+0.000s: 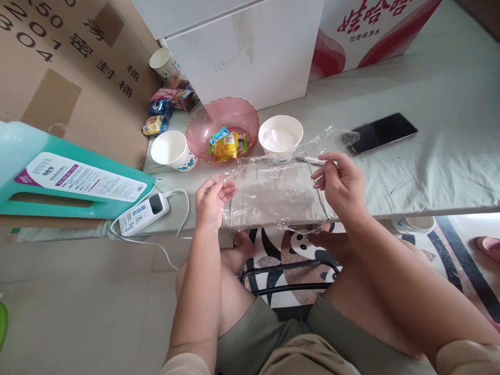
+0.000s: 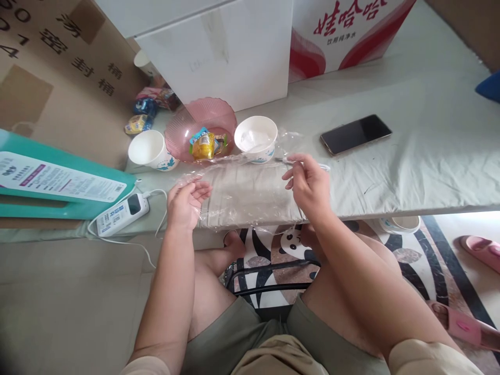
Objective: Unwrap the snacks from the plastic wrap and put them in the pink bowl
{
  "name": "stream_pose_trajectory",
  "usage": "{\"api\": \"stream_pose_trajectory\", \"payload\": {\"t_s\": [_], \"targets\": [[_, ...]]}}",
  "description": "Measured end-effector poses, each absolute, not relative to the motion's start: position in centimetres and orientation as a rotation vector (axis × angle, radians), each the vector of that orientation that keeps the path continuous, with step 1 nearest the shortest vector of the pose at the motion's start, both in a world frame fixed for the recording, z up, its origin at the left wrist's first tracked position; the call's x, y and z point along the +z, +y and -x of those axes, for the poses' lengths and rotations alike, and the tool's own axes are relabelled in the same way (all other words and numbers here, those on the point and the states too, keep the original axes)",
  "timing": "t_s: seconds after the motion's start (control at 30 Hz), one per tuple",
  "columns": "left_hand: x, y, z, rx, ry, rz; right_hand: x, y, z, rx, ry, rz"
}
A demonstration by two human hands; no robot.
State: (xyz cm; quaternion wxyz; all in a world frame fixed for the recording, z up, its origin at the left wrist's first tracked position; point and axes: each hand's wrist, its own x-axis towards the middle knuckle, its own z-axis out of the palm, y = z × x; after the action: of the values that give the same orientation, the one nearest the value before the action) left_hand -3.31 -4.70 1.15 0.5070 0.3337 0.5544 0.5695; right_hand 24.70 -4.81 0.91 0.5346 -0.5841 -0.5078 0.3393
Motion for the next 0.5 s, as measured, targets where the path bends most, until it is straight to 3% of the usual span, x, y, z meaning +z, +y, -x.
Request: {"api": "stream_pose_trajectory", "payload": {"t_s": [0.17,0.5], "targets": [[1.4,-5.0,4.0,1.056,1.291,-0.986,0.6,-4.7,-24.9,0.897,-1.296,1.262],[2.4,-5.2,5.4,1.376,1.186,-0.908,0.4,-4.5,-26.8,1.008,-1.189,1.008]]}}
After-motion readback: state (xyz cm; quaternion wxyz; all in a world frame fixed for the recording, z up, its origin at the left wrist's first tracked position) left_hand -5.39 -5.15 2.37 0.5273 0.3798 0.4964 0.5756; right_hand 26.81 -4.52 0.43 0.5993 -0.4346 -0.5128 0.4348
